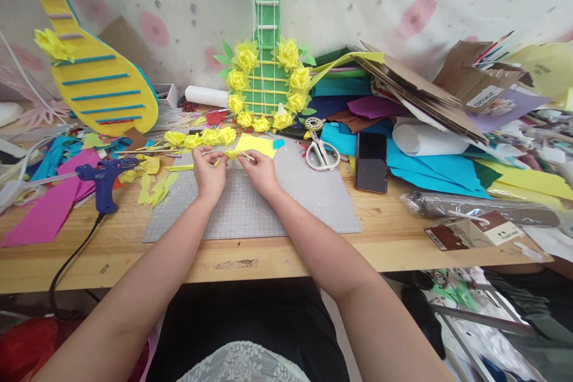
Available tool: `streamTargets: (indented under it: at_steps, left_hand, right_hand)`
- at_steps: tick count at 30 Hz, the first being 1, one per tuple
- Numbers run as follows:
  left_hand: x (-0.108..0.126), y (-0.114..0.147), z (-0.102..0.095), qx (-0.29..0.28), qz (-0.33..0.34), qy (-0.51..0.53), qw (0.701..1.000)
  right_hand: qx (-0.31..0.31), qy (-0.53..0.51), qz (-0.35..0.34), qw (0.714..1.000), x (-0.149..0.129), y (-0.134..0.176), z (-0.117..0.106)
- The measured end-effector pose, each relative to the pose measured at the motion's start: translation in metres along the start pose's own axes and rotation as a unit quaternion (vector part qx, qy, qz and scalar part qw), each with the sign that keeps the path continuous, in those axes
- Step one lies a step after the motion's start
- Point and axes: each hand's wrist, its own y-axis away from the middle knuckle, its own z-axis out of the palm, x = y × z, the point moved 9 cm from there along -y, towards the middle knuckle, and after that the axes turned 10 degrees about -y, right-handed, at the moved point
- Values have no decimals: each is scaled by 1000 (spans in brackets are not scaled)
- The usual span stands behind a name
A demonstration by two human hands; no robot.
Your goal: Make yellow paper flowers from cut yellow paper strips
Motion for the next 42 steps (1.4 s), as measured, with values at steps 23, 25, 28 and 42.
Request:
streamTargets:
  at_steps: [23, 25, 28, 42]
  left_hand:
    - [-11, -5, 5, -2, 4, 44, 999]
    - [-14, -6, 5, 0, 0, 48, 999]
    - [-16, -8, 4, 4, -7, 58, 998]
    - [23, 5, -9, 19, 98, -54, 994]
  right_hand:
    - [-2, 8, 2, 1000, -2, 1, -1]
    - [-5, 4, -1, 1000, -3, 1, 0]
    - [-5, 13, 5, 1000, -3, 1, 0]
    - [56, 144, 30, 988, 6, 2, -15]
